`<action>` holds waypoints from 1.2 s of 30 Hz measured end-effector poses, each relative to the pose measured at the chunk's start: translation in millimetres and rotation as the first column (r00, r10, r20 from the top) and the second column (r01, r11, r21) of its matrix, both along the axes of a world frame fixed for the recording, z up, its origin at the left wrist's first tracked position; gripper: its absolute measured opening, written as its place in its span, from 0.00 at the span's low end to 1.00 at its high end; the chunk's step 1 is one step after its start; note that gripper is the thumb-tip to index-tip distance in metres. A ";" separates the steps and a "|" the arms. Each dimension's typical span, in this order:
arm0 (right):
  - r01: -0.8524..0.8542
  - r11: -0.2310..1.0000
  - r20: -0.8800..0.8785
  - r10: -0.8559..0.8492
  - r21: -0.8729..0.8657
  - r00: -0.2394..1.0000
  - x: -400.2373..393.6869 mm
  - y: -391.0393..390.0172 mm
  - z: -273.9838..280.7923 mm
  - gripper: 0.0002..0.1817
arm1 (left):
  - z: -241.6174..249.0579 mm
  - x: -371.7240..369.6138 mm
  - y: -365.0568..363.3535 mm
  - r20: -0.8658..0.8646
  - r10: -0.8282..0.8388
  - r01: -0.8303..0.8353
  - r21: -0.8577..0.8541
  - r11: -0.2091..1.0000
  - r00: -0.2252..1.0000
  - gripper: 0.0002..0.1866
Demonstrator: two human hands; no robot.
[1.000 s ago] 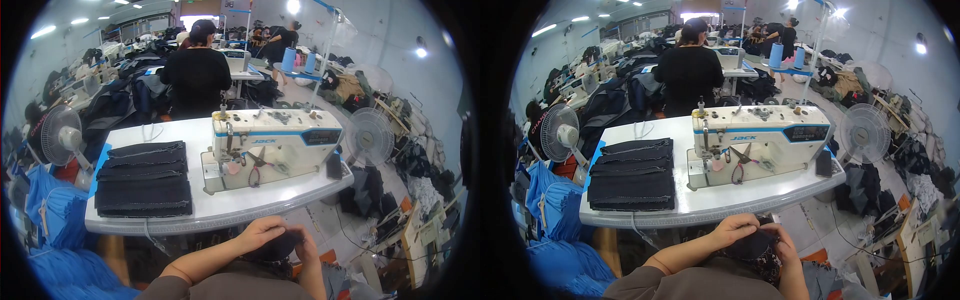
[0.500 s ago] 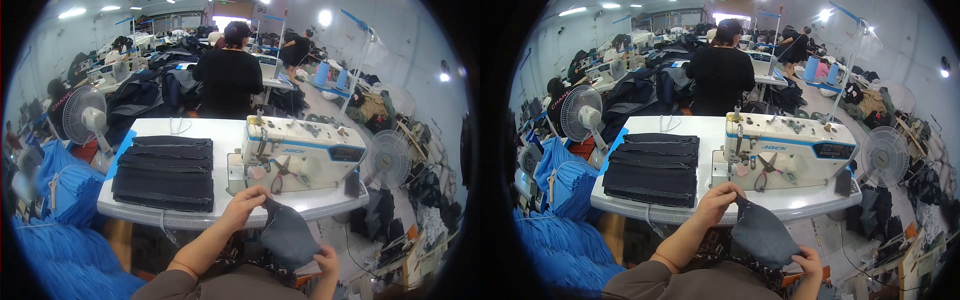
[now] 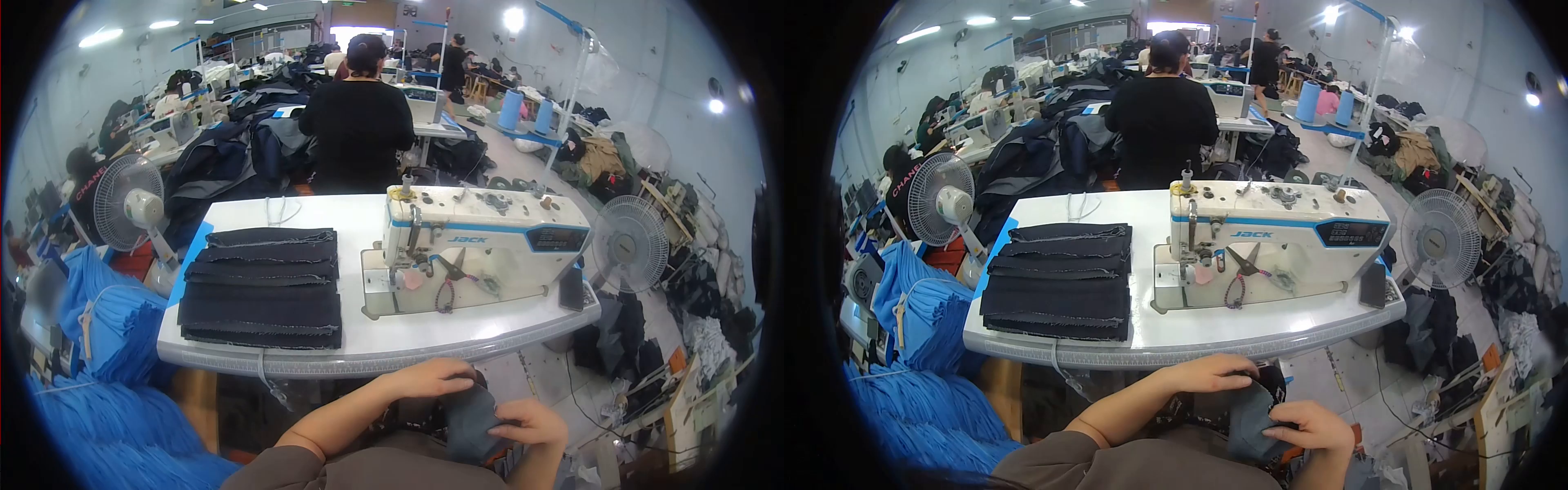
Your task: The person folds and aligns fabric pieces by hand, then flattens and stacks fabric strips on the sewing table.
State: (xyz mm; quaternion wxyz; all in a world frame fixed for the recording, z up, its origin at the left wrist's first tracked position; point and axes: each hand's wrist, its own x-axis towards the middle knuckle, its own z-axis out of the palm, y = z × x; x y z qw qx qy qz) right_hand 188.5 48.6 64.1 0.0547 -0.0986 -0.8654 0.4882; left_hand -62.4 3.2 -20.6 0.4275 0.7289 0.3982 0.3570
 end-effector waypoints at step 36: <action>0.395 0.883 -0.146 -0.369 0.254 0.918 48.4 6.5 -10.5 0.10 | -35.3 9.5 0.1 0.559 0.565 -0.053 -0.680 0.731 0.607 0.27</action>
